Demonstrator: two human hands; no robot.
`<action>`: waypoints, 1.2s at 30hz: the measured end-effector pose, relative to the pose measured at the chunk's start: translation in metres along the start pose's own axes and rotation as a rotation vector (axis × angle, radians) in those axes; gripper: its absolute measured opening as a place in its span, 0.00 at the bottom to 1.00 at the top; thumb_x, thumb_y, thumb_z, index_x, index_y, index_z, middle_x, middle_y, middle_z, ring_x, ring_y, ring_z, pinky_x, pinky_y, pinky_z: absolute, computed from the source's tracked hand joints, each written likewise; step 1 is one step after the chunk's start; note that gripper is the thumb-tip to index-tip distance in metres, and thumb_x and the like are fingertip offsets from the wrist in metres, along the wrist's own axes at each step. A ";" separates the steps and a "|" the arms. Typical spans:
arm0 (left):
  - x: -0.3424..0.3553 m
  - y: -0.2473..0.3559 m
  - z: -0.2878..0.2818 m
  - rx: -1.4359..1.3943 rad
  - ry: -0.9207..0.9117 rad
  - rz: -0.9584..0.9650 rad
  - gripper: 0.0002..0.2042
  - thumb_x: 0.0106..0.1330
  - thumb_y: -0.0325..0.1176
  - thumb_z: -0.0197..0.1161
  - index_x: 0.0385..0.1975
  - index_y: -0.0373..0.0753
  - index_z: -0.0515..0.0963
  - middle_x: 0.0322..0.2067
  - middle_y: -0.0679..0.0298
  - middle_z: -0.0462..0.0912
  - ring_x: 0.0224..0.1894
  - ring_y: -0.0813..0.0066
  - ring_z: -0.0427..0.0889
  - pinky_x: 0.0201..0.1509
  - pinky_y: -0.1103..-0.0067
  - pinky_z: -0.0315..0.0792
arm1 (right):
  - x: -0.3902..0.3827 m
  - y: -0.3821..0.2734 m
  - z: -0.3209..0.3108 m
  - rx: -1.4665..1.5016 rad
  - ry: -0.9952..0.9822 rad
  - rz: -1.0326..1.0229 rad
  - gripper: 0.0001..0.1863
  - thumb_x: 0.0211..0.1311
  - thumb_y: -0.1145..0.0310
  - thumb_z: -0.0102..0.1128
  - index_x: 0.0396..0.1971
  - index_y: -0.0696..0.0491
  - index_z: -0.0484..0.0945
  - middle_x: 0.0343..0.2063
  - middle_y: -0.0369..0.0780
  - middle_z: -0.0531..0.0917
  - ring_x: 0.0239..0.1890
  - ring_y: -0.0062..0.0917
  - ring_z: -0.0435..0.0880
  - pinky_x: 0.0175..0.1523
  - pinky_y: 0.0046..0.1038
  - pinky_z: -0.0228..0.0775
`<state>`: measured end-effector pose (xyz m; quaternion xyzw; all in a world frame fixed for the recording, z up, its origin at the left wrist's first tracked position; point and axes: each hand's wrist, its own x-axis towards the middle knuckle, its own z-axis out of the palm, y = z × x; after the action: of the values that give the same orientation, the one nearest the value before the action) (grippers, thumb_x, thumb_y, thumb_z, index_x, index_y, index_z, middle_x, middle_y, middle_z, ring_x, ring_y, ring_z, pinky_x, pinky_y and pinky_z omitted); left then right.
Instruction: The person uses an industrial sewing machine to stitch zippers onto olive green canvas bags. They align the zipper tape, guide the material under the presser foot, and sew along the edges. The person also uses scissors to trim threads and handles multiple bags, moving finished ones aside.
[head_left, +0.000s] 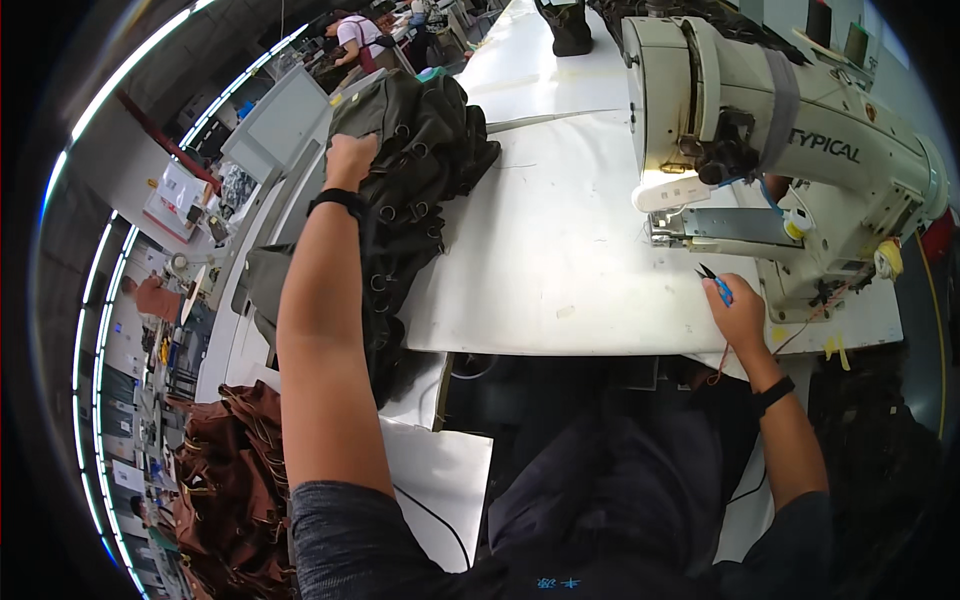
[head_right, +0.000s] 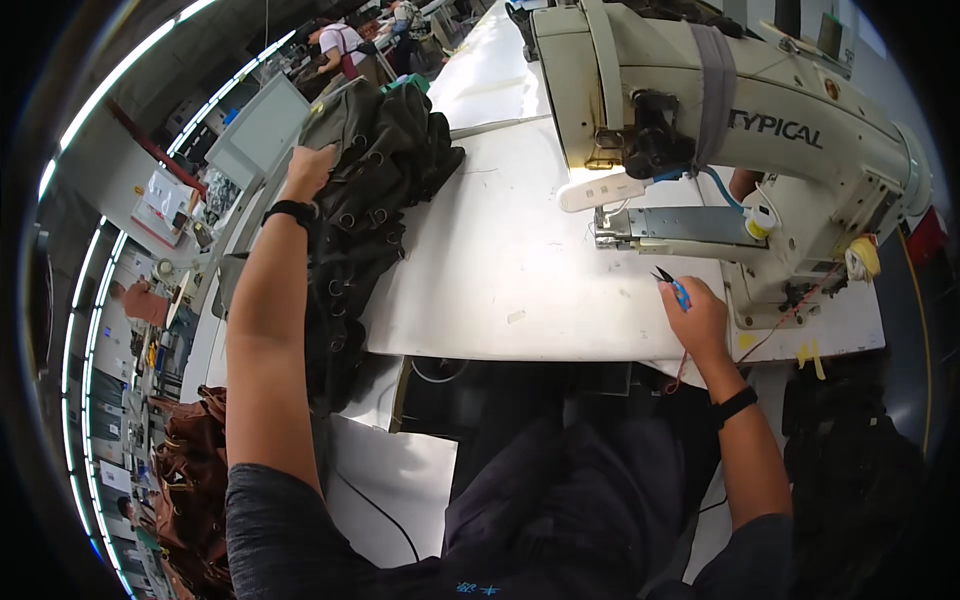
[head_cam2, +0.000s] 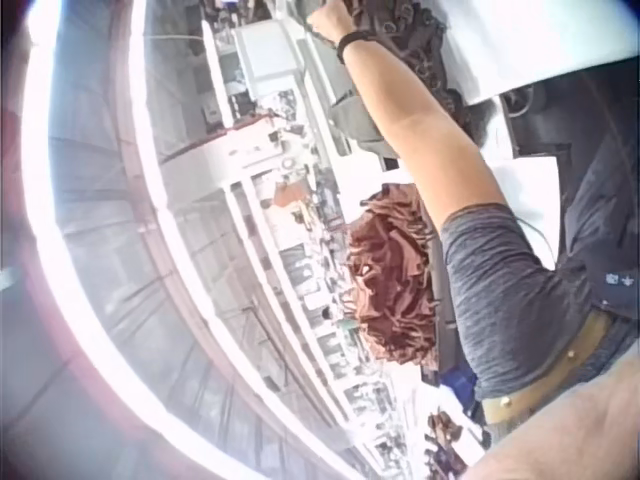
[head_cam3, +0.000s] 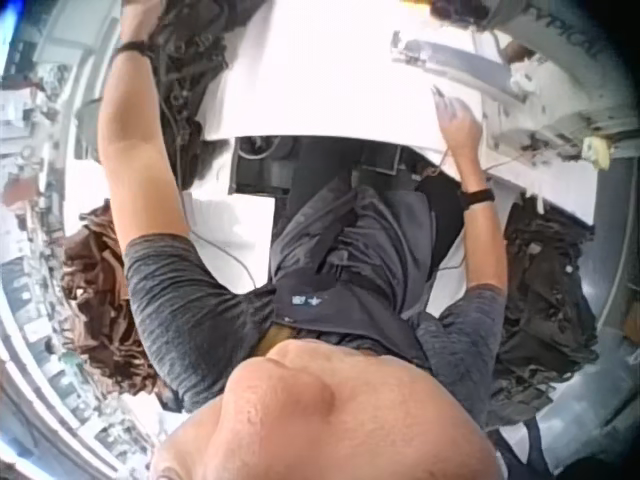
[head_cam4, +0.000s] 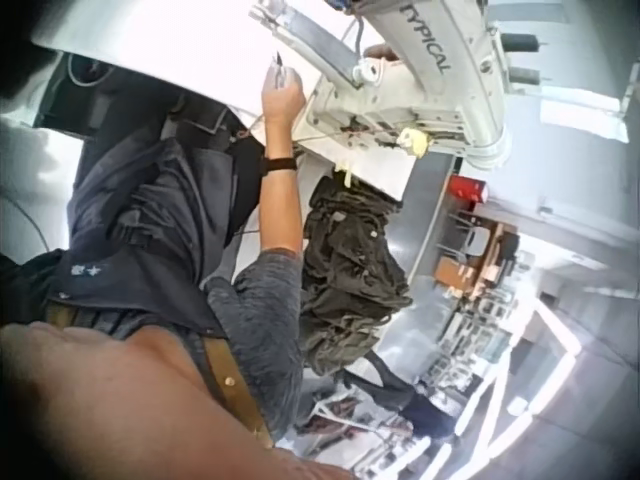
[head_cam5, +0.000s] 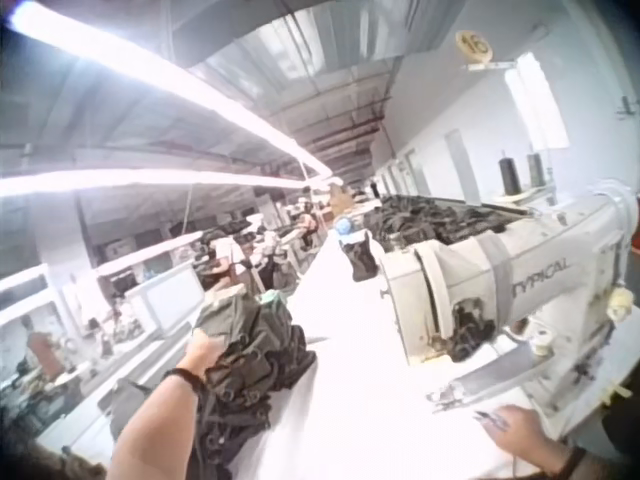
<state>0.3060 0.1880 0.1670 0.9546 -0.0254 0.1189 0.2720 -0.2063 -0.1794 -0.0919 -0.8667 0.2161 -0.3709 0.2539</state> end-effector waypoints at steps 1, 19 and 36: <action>-0.012 0.006 0.003 0.122 0.037 0.033 0.32 0.60 0.51 0.73 0.52 0.26 0.80 0.43 0.49 0.88 0.30 0.60 0.90 0.30 0.71 0.81 | -0.002 0.002 -0.005 -0.012 -0.008 0.017 0.13 0.67 0.60 0.69 0.34 0.55 0.82 0.29 0.44 0.83 0.29 0.43 0.84 0.35 0.37 0.75; 0.013 0.023 0.007 0.748 0.021 0.342 0.37 0.66 0.63 0.62 0.55 0.29 0.79 0.54 0.43 0.86 0.59 0.46 0.84 0.62 0.60 0.77 | 0.002 -0.005 -0.004 -0.010 -0.023 0.057 0.12 0.66 0.63 0.71 0.37 0.57 0.83 0.30 0.45 0.85 0.30 0.39 0.85 0.38 0.33 0.76; 0.090 0.031 -0.164 0.678 0.578 0.543 0.35 0.76 0.65 0.50 0.59 0.33 0.78 0.52 0.47 0.87 0.55 0.43 0.85 0.57 0.54 0.77 | -0.009 0.021 0.003 -0.088 0.001 -0.017 0.17 0.66 0.51 0.66 0.32 0.52 0.84 0.28 0.39 0.85 0.31 0.38 0.86 0.37 0.38 0.78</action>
<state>0.3546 0.2489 0.3392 0.8763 -0.1559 0.4453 -0.0970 -0.2131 -0.1898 -0.1110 -0.8787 0.2248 -0.3636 0.2122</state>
